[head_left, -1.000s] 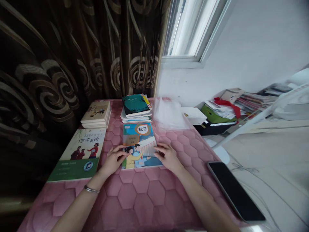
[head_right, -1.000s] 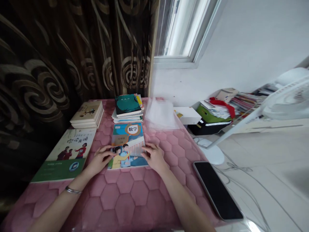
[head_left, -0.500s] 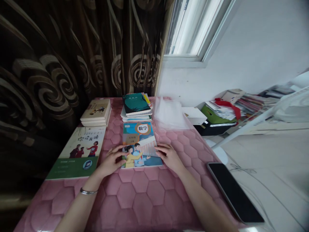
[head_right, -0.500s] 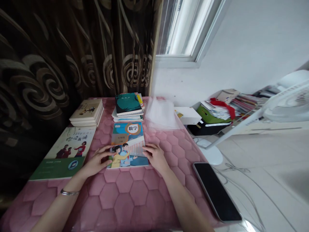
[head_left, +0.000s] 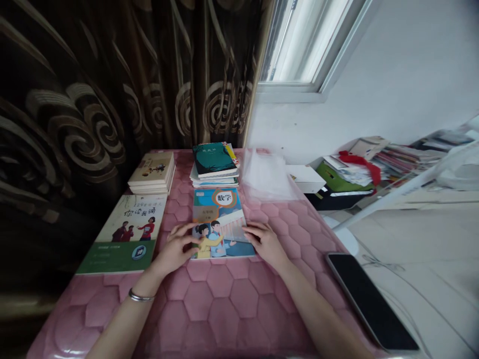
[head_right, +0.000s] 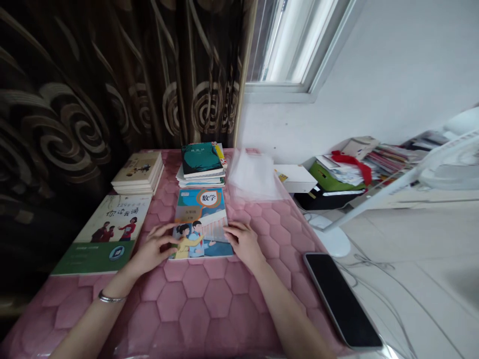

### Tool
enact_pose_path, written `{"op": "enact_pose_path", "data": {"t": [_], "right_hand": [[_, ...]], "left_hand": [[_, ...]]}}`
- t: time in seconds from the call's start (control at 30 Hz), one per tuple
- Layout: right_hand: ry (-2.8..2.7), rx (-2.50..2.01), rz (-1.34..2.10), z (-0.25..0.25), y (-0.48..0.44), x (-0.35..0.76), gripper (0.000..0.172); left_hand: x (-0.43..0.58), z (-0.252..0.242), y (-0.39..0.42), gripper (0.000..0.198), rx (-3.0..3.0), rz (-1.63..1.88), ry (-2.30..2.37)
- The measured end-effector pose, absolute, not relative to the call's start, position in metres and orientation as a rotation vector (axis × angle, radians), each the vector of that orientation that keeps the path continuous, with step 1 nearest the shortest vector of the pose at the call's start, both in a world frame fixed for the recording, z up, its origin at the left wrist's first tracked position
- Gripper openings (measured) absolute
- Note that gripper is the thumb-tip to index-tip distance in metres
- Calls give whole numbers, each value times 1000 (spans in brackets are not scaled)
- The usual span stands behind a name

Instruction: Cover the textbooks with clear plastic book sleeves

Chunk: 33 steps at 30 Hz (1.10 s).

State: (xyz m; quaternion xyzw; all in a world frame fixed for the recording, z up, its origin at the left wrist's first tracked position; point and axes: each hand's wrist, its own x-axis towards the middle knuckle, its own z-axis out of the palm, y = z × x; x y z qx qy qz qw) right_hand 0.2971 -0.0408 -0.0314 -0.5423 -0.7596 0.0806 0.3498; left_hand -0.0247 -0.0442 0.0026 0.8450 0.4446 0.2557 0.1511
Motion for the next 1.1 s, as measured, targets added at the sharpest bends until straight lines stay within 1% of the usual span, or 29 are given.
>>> {"op": "enact_pose_path", "data": {"t": [0.03,0.13,0.17,0.23,0.3,0.37,0.53,0.63,0.97,1.1], "right_hand": [[-1969,-1404,185,-30,-41,296,22],[-1984,-1348,95,-18,-49,287,22],[-2012,-1302,85,-13,-54,281,20],[-2109,-1174,122,-5,-64,266,16],[-2220,-1055,183,-2,-73,250,13],[-2287,-1011,201,-3,-78,239,15],[-2287,-1054,149,-15,-78,228,8],[-2301,-1072,129,-19,-76,225,6],[-2273,-1047,124,-15,-75,246,5],[-2302,-1104,131,-9,-76,275,6]], "left_hand": [[-22,4,-46,16,2457,751,1241],[-10,5,-54,25,2485,763,1079],[-6,4,-56,24,2478,766,1039],[-1,3,-59,20,2470,763,1013],[2,2,-61,23,2477,738,1031],[3,2,-62,25,2484,700,1043],[3,4,-61,13,2525,698,1063],[6,2,-61,7,2547,721,1079],[-8,3,-56,12,2586,679,1007],[-22,7,-53,8,2521,715,1084]]}}
